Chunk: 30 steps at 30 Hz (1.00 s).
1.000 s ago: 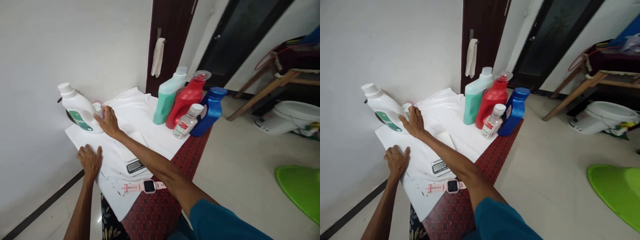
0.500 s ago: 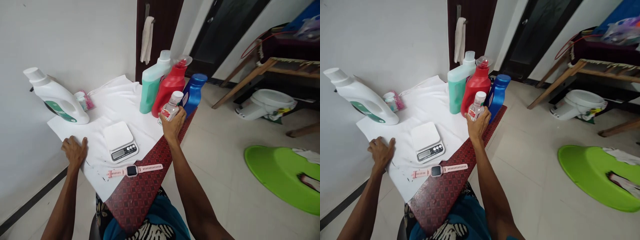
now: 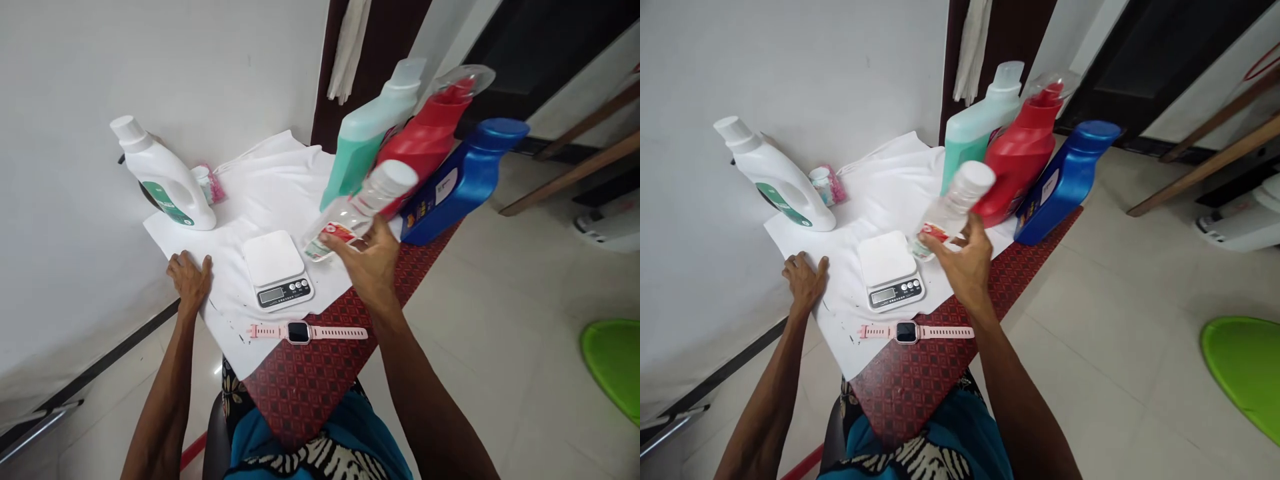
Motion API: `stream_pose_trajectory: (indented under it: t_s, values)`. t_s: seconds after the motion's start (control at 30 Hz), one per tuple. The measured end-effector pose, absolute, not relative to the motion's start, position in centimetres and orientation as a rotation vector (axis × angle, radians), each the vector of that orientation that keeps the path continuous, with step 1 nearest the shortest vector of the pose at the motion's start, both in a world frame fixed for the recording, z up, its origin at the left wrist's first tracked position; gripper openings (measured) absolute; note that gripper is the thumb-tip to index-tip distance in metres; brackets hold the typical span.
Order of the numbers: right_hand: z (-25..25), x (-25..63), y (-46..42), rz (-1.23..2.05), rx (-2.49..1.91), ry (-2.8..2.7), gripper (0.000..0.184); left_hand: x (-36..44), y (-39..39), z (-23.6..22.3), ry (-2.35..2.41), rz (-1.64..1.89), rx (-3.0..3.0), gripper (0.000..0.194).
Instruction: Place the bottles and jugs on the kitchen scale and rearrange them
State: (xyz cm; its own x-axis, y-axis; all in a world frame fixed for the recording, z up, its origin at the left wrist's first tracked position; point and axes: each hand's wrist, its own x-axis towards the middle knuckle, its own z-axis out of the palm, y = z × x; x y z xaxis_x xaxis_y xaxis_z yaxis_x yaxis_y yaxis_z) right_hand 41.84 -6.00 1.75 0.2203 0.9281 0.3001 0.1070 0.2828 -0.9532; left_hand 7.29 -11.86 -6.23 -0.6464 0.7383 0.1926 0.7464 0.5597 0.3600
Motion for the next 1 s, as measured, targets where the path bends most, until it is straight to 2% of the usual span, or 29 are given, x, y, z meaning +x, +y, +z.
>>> stream_pose_trajectory:
  t_s: [0.2,0.47,0.53,0.67,0.73,0.9,1.0]
  values:
    - [3.1,35.8,-7.0,0.973,-1.005,-1.418,0.058,7.3,-12.0,-6.6,-2.717,-0.713,-1.343,0.077]
    - [0.4,33.9,-6.8,0.904,-1.124,-1.52,0.064,6.8,-11.8,-7.3,-2.719,-0.793,-1.349,0.081]
    - [0.3,33.9,-6.9,0.92,-1.112,-1.537,0.073,6.7,-11.8,-7.5,-2.706,-0.814,-1.362,0.081]
    - [0.4,35.1,-7.0,0.95,-1.107,-1.571,0.103,6.4,-11.9,-7.8,-2.698,-0.839,-1.363,0.081]
    - [0.5,36.5,-7.1,0.942,-1.123,-1.569,0.111,6.3,-12.0,-7.8,-2.7,-0.831,-1.378,0.081]
    - [1.1,39.0,-6.7,0.923,-1.123,-1.553,0.095,6.4,-12.0,-7.9,-2.699,-0.819,-1.35,0.081]
    - [1.7,38.3,-6.0,0.939,-1.091,-1.712,0.095,6.5,-12.1,-7.9,-2.699,-0.82,-1.337,0.081]
